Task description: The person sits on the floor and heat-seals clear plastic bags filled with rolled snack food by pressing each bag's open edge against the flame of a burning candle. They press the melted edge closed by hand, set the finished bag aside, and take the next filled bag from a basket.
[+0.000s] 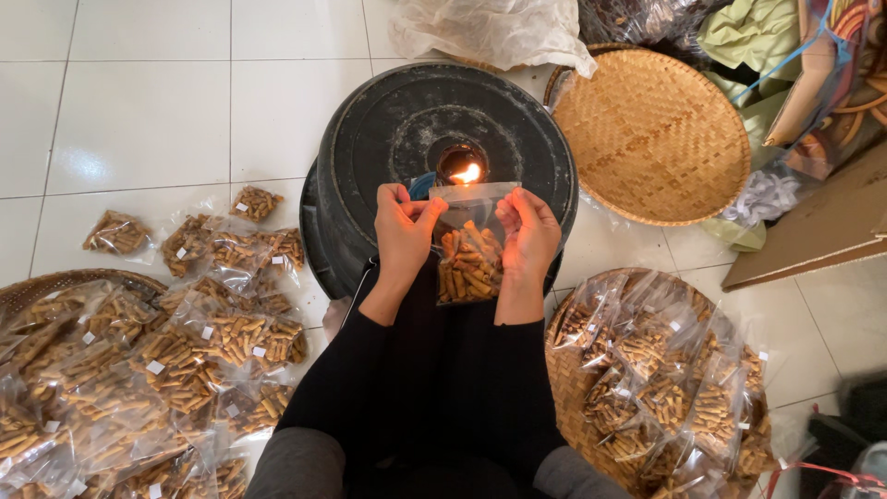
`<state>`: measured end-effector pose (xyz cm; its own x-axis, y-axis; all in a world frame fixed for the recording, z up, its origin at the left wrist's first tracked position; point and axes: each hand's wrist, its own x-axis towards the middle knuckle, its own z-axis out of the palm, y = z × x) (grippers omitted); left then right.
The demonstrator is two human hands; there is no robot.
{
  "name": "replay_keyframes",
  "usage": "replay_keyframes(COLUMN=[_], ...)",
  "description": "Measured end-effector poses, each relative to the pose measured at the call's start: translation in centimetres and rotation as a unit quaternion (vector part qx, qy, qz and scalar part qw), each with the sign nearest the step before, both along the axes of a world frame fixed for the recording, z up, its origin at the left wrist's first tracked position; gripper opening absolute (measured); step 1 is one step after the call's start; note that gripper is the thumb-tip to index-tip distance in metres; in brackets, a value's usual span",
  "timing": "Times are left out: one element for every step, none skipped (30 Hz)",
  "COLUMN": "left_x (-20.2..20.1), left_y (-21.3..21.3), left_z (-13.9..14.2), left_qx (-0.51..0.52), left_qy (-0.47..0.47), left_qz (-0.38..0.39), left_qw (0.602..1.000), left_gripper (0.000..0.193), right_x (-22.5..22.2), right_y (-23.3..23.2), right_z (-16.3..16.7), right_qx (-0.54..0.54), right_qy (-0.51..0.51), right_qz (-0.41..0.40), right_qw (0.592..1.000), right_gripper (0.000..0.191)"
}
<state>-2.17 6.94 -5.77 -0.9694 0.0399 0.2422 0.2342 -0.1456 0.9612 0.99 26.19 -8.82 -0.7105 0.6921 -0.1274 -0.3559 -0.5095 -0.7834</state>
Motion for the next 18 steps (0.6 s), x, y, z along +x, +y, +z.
replay_keyframes(left_x=[0.0,0.0,0.0,0.0,0.0,0.0,0.1,0.1,0.2,0.2,0.4,0.4,0.5,0.6,0.7,0.8,0.9,1.0], left_y=[-0.1,-0.2,-0.3,-0.3,-0.4,-0.6,-0.7,-0.8,-0.9,-1.1,-1.2,-1.3,-1.4,-1.6,-1.7,-1.8,-1.9,-2.0], left_z=[-0.1,-0.2,-0.2,-0.3,-0.4,-0.6,-0.7,-0.8,-0.9,-1.0,-1.1,-1.3,-1.4,-1.5,-1.6,-1.7,-1.7,-1.8], left_qx=[-0.002,-0.005,-0.007,0.005,0.017,0.028,0.039,0.049,0.059,0.075,0.090,0.106,0.115,0.123,0.132,0.141,0.150,0.158], left_qy=[-0.007,-0.015,-0.022,-0.027,-0.032,-0.037,-0.031,-0.024,-0.018,-0.025,-0.032,-0.039,-0.038,-0.037,-0.036,-0.037,-0.038,-0.039], left_qz=[0.002,0.005,0.007,0.006,0.004,0.002,-0.003,-0.007,-0.011,-0.014,-0.017,-0.020,-0.021,-0.023,-0.024,-0.023,-0.021,-0.020], left_qw=[1.000,1.000,1.000,1.000,0.999,0.999,0.999,0.998,0.998,0.997,0.995,0.993,0.992,0.991,0.990,0.989,0.988,0.986], left_gripper=[0.040,0.040,0.040,0.040,0.040,0.040,0.039,0.038,0.037,0.037,0.037,0.037,0.037,0.036,0.036,0.036,0.036,0.037], right_x=[-0.1,-0.2,-0.2,-0.3,-0.4,-0.6,-0.6,-0.8,-0.9,-1.0,-1.0,-1.1,-1.2,-1.3,-1.3,-1.4,-1.5,-1.5], right_y=[-0.1,-0.3,-0.4,-0.5,-0.6,-0.7,-0.8,-0.9,-1.0,-1.2,-1.3,-1.5,-1.6,-1.8,-1.9,-2.0,-2.2,-2.3], right_z=[0.1,0.2,0.3,0.3,0.4,0.5,0.6,0.6,0.7,0.8,0.9,1.0,1.1,1.2,1.3,1.4,1.5,1.6], right_qx=[0.002,0.005,0.007,0.010,0.013,0.015,0.015,0.015,0.015,0.021,0.026,0.032,0.034,0.035,0.037,0.038,0.038,0.039], right_qy=[-0.003,-0.005,-0.007,-0.007,-0.006,-0.005,-0.002,0.000,0.003,0.000,-0.004,-0.007,-0.008,-0.009,-0.010,-0.015,-0.020,-0.025], right_qz=[0.002,0.003,0.005,0.008,0.011,0.014,0.019,0.023,0.028,0.028,0.028,0.029,0.033,0.037,0.041,0.044,0.046,0.048], right_qw=[1.000,1.000,1.000,1.000,1.000,1.000,1.000,1.000,0.999,0.999,0.999,0.999,0.999,0.999,0.998,0.998,0.998,0.998], right_gripper=[0.010,0.010,0.010,0.010,0.010,0.010,0.010,0.010,0.010,0.011,0.011,0.011,0.011,0.010,0.010,0.010,0.010,0.011])
